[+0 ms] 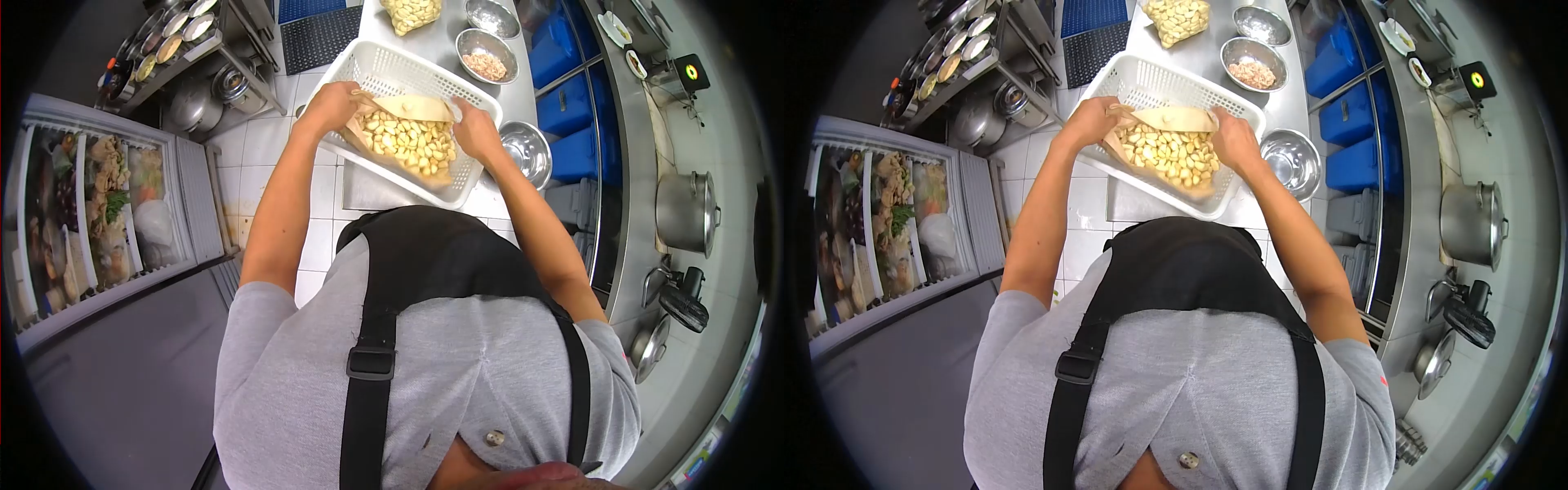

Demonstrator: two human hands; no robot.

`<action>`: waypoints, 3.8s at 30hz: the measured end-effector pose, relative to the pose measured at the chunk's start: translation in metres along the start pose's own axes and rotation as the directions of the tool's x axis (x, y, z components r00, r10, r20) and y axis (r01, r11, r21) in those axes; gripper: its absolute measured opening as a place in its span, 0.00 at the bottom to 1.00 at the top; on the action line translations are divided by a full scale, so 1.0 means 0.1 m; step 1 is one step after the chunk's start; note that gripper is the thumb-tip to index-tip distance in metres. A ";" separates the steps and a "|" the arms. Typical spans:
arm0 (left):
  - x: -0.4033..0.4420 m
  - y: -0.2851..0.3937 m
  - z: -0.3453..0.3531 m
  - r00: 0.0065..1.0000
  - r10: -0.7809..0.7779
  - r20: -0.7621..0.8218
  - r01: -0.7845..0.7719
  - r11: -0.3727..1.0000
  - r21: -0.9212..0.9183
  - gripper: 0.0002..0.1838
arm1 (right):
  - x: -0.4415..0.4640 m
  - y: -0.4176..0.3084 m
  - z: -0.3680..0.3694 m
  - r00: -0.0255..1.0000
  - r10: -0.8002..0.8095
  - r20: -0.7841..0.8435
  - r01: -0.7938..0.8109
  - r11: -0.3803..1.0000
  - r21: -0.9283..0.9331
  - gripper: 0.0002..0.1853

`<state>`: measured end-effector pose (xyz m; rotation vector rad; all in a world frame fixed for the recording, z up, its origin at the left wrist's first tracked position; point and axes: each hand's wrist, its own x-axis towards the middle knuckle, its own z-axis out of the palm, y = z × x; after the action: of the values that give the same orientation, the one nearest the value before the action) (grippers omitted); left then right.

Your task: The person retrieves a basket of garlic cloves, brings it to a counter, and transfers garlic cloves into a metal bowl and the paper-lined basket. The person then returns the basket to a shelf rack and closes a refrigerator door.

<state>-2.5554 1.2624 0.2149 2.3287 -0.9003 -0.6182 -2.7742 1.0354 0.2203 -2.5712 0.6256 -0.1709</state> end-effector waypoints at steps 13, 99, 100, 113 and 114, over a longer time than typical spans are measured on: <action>-0.27 0.04 -0.08 0.997 -0.012 -0.073 0.017 0.997 0.077 0.15 | -0.10 -0.10 -0.31 0.895 -0.400 0.199 0.408 0.913 0.003 0.14; -0.13 3.95 0.86 0.773 0.631 0.063 -0.625 0.742 0.242 0.14 | -1.08 1.99 -0.91 0.788 0.099 -0.608 0.165 0.917 0.362 0.23; -0.16 3.95 0.87 0.782 0.617 0.086 -0.620 0.758 0.204 0.14 | -1.01 1.90 -0.95 0.753 0.087 -0.652 0.185 0.923 0.337 0.23; -0.26 3.30 0.92 0.570 0.620 -0.539 -0.665 0.733 0.141 0.49 | -1.01 2.01 -1.28 0.927 0.245 -0.285 -0.019 0.787 0.616 0.22; -0.21 3.14 1.08 0.598 0.603 -0.528 -0.679 0.731 0.066 0.45 | -1.01 2.01 -1.29 0.921 0.276 -0.274 -0.053 0.786 0.616 0.22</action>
<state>-2.7760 1.0480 0.3423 1.6928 -1.2669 0.2536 -2.9739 0.8702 0.2352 -1.8627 0.7762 -0.6703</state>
